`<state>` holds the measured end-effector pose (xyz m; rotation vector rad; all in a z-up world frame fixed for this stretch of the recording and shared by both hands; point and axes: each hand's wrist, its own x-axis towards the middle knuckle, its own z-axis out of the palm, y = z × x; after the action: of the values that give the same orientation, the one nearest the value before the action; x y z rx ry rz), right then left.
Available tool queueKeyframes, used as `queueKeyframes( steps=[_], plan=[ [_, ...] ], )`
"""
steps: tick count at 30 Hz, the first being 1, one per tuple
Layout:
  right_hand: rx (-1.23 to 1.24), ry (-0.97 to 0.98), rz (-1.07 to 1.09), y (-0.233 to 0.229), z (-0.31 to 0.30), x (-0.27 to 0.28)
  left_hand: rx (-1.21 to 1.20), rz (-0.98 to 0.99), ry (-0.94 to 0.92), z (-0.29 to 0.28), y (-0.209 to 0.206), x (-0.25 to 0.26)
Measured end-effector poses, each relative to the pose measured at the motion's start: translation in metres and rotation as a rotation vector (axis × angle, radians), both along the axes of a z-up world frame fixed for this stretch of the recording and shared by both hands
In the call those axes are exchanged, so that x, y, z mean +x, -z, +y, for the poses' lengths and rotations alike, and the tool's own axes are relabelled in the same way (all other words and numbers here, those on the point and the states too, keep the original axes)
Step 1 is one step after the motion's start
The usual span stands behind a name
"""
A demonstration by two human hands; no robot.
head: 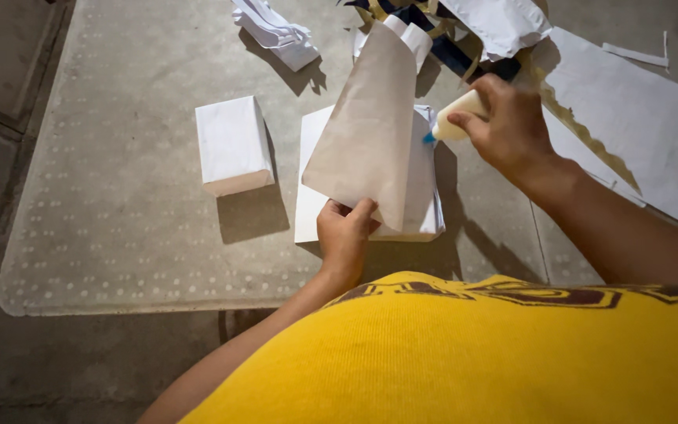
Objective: The person wraps a small rectangular box with white paper, applying glue to secure the paper and folding the edges. They handle multiple boxes, applying glue and smoothing the paper to cover each box.
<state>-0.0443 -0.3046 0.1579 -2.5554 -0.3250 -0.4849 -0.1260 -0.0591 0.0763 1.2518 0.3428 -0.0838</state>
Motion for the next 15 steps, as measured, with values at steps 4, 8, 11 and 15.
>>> queueKeyframes(
  steps=[4, 8, 11, 15],
  plan=[
    [-0.015, 0.018, 0.031, -0.003, 0.002, -0.021, 0.021, 0.019, -0.002, 0.000, 0.001, 0.000],
    [-0.023, 0.008, 0.039, -0.008, 0.004, -0.045, 0.015, 0.027, -0.006, -0.001, 0.001, 0.000],
    [-0.019, 0.020, 0.068, -0.013, 0.005, -0.066, 0.015, 0.015, -0.006, -0.001, 0.000, -0.001],
    [-0.021, 0.030, 0.181, -0.023, 0.013, -0.087, 0.079, -0.013, 0.005, -0.003, -0.002, -0.002]
  ],
)
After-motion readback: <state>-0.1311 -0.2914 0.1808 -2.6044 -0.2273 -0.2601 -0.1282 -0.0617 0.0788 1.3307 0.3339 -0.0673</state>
